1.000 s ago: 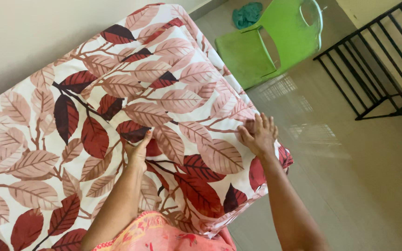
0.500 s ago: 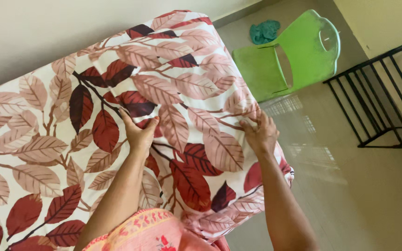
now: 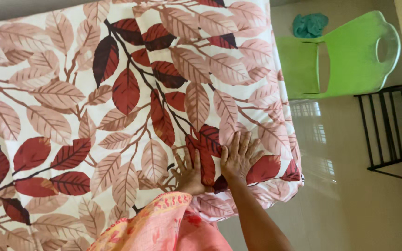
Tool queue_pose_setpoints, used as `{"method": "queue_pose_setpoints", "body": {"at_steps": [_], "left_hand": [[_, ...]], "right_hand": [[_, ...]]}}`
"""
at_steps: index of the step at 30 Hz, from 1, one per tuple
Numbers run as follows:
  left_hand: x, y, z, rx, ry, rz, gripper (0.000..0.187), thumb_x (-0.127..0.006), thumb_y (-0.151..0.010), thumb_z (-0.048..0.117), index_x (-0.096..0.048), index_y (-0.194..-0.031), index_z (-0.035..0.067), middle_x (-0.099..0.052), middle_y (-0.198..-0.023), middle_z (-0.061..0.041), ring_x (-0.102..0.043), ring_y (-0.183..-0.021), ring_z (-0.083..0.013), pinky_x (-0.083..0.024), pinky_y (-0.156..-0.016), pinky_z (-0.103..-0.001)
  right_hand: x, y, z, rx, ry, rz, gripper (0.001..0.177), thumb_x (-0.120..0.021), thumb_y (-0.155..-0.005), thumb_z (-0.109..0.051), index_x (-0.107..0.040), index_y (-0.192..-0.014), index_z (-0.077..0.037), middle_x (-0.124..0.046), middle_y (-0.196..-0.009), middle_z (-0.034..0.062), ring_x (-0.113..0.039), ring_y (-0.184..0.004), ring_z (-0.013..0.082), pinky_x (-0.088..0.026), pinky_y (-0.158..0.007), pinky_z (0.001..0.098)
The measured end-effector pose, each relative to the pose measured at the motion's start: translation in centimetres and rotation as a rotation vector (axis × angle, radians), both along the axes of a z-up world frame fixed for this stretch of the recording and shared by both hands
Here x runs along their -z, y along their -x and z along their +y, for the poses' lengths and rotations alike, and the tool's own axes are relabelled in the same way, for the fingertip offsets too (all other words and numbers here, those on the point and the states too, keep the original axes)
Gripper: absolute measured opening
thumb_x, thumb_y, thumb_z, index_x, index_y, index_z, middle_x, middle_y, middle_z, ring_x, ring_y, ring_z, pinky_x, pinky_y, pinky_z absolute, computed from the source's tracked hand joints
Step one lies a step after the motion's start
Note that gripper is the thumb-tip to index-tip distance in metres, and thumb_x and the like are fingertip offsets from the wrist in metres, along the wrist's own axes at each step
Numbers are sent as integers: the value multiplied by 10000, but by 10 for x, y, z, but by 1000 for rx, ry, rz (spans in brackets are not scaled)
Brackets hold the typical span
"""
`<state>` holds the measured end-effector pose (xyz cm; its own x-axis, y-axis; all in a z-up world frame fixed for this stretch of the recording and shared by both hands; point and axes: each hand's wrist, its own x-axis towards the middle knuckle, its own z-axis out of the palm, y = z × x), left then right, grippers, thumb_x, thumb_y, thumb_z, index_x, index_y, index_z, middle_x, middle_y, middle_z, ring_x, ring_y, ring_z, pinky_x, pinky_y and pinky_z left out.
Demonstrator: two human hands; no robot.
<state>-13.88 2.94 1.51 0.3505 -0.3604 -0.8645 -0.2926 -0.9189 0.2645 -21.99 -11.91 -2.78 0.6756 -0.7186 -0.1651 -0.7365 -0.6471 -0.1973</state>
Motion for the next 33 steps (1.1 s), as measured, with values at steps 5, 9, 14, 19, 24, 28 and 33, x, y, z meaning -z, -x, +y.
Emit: {"method": "queue_pose_setpoints", "body": {"at_steps": [5,9,14,19,24,28,33], "left_hand": [[24,-4,-5,18,-45,50,1678,-972,-506,601,205,-1625,179,367,-1651,-226,339,-1454,-580,-78,-1053,-880],[15,-12,-7,0,-23,101,1691,-973,-500,597,217,-1622,168,366,-1651,-227,350,-1457,-586,-70,-1048,-885],[-7,-33,-6,-19,6,198,1668,-948,-513,605,224,-1627,197,351,-1660,-212,325,-1475,-573,-64,-1068,-876],[-7,-22,11,-143,188,73,1457,-888,-565,601,33,-1647,278,179,-1715,-132,161,-1534,-528,-110,-1095,-842],[14,44,34,-635,692,-527,1134,-846,-725,398,-246,-1654,151,-221,-1682,-242,-324,-1476,-500,-394,-1178,-592],[59,78,85,-946,531,-294,803,-745,-770,285,-435,-1473,53,-628,-1277,-216,-638,-1126,-372,-536,-918,-479],[120,79,106,-696,465,156,415,-663,-957,425,-750,-970,19,-777,-887,-139,-756,-843,-280,-578,-775,-437]], "right_hand": [[22,-7,0,8,-42,111,799,-404,-991,-548,-201,-1646,-138,-1,-1724,177,104,-1551,484,104,-1154,724],[28,-9,-2,9,-63,150,812,-359,-1005,-559,-151,-1657,-123,51,-1727,175,151,-1547,481,146,-1141,720],[22,-12,-6,3,-86,146,813,-330,-1012,-579,-135,-1657,-125,66,-1724,172,167,-1537,485,166,-1123,727],[18,-17,-13,-7,-89,159,810,-316,-1021,-577,-130,-1665,-122,64,-1730,158,173,-1541,481,138,-1139,734],[19,-10,-18,-23,-44,69,751,-367,-1037,-533,-232,-1644,-110,-45,-1728,176,93,-1547,475,77,-1147,743],[35,9,-15,3,62,-196,445,-495,-1074,-380,-530,-1399,-78,-358,-1669,145,-150,-1602,424,-34,-1227,721],[34,-5,-3,186,-47,-90,222,-543,-1029,-268,-602,-1178,-114,-526,-1518,100,-353,-1581,340,-179,-1330,627]]}}
